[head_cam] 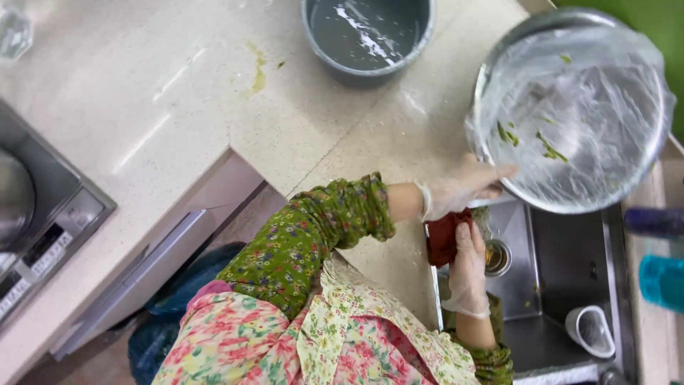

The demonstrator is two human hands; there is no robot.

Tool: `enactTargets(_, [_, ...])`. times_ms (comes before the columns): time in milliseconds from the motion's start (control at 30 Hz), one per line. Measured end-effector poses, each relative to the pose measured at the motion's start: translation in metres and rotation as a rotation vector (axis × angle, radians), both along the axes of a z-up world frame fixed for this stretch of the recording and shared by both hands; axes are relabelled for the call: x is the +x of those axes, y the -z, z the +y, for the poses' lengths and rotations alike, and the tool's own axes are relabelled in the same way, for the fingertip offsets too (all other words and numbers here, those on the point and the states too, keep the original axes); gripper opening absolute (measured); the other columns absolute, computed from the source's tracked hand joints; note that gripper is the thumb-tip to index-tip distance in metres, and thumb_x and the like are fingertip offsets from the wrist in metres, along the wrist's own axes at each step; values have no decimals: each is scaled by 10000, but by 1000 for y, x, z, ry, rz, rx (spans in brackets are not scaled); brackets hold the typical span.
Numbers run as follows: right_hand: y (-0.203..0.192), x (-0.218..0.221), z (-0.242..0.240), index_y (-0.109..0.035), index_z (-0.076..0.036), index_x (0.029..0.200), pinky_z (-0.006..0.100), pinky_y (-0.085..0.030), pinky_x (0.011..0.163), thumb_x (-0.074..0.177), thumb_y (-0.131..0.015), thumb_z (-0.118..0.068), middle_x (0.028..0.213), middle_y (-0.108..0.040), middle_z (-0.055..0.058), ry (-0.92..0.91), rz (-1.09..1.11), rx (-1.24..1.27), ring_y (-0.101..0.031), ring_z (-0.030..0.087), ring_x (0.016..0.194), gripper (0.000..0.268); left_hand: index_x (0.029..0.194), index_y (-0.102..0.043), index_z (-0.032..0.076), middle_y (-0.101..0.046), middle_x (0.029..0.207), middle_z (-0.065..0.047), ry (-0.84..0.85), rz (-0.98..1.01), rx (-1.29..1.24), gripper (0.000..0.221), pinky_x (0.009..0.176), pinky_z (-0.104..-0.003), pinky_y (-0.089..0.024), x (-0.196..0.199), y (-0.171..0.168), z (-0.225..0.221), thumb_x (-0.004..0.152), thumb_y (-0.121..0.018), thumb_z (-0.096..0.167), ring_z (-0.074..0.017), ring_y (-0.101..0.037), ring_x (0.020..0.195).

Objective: Extracting juice from a blended green mixture using a cloth strainer in a kitchen sink.

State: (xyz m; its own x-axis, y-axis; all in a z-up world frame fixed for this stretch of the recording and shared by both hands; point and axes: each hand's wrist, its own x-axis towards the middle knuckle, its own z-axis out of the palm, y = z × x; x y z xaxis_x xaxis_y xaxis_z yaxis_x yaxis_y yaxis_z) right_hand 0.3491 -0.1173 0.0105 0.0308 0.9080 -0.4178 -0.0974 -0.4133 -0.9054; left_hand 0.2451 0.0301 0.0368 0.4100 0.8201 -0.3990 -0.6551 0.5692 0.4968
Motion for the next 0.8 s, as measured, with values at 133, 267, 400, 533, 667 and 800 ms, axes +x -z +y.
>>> enactTargets(133, [-42,-65,43,-565,-47,1338,471,-508,808,1084,-496,-275,1081,-654,124,-130,-66,-20,-644,277,920,348,1509,-297,15,-486,1456,-230,159,393,257,838,1028,-384,-502,-113,-79,-55,878,-787,268,-294,-560,1280])
enactTargets(267, [-13,-154,89,-531,-104,1349,598,-225,1190,934,-562,-260,1391,-594,168,-739,-1249,1034,-436,390,1411,445,1559,-365,89,-529,1463,-163,-115,647,351,756,983,-377,-570,-238,-57,-115,890,-686,229,-277,-651,1172])
enactTargets(400, [18,-255,118,-441,-74,1542,595,-176,1205,1022,-476,-301,1582,-443,200,-712,-1223,918,-298,406,1485,568,1508,-426,100,-591,1435,-100,-343,766,79,603,964,-343,-542,-343,-33,-184,946,-637,165,-195,-666,1160])
enactTargets(533, [26,-376,173,-403,-75,1582,572,-130,1262,1094,-362,-344,1639,-387,148,-646,-1015,755,-266,367,1543,559,1496,-461,81,-601,1403,-119,-459,614,1,549,922,-338,-536,-393,-7,-225,971,-606,148,-185,-655,1120])
enactTargets(667, [26,-473,234,-414,-184,1580,539,-23,1290,1097,-307,-440,1682,-333,34,-663,-875,674,-179,307,1591,557,1467,-496,51,-625,1385,-123,-501,586,-7,483,922,-326,-542,-417,-22,-233,1006,-585,163,-186,-670,1100])
enactTargets(800, [-5,-510,192,-439,-407,1507,562,5,1228,1032,-405,-522,1667,-269,-10,-1313,-1120,1009,-109,310,1539,489,1440,-512,35,-632,1368,-119,-438,561,15,439,949,-319,-553,-436,-38,-222,1023,-577,153,-170,-660,1121])
